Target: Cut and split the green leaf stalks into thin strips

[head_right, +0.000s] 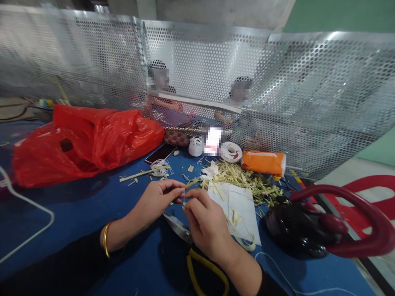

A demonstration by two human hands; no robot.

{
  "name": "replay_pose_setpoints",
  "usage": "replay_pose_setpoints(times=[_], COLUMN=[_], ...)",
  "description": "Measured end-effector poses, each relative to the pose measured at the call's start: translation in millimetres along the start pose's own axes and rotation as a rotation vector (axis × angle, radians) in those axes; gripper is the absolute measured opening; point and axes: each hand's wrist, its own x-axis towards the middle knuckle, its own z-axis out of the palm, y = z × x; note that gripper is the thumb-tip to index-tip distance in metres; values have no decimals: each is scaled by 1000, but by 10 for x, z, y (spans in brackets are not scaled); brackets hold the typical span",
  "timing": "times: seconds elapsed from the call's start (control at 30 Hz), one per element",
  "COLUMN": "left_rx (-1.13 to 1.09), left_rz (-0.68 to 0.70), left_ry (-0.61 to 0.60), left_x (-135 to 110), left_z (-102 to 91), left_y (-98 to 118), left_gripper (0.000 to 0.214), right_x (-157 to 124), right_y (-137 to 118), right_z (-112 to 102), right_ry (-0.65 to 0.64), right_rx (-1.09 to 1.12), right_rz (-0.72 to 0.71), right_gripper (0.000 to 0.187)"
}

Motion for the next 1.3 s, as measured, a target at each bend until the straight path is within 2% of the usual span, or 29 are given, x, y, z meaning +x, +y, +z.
replay_pose_setpoints(times=[0.17,0.4,0.5,0.6,0.73,0.83,0.93,1.03,1.13,1.23,1.3], left_rx=[139,366,423,445,403,362,287,236,170,106,94], left_rz=[123,262,252,186,143,121,102,102,128,164,172], left_ry=[-45,-106,-157,-193,-314,-413,-468,-449,-380,-302,-251], left_x=[-2,-73,-75,-71,-97,-124,-141,-150,-149,-138,-126], left_z=[10,18,2,-1,17,21,18,22,25,20,16], left_y=[-92,-89,-91,-110,-98,-69,-50,-35,-16,2,6], left_gripper=[16,24,24,20,20,17,15,9,3,18,20], right_x=[13,-5,-2,30,94,125,127,110,89,69,54], right_y=[-41,-81,-98,-83,-10,70,153,225,274,297,299], right_z=[32,61,34,-33,-136,-172,-157,-111,-51,9,40], right_ry=[-48,-108,-99,-51,20,38,32,17,-15,-54,-85], right_rx=[161,58,142,293,439,524,630,738,800,704,615], right_rz=[10,-39,-2,118,389,569,691,767,807,775,727], right_gripper=[16,20,19,18,22,21,24,26,29,29,26])
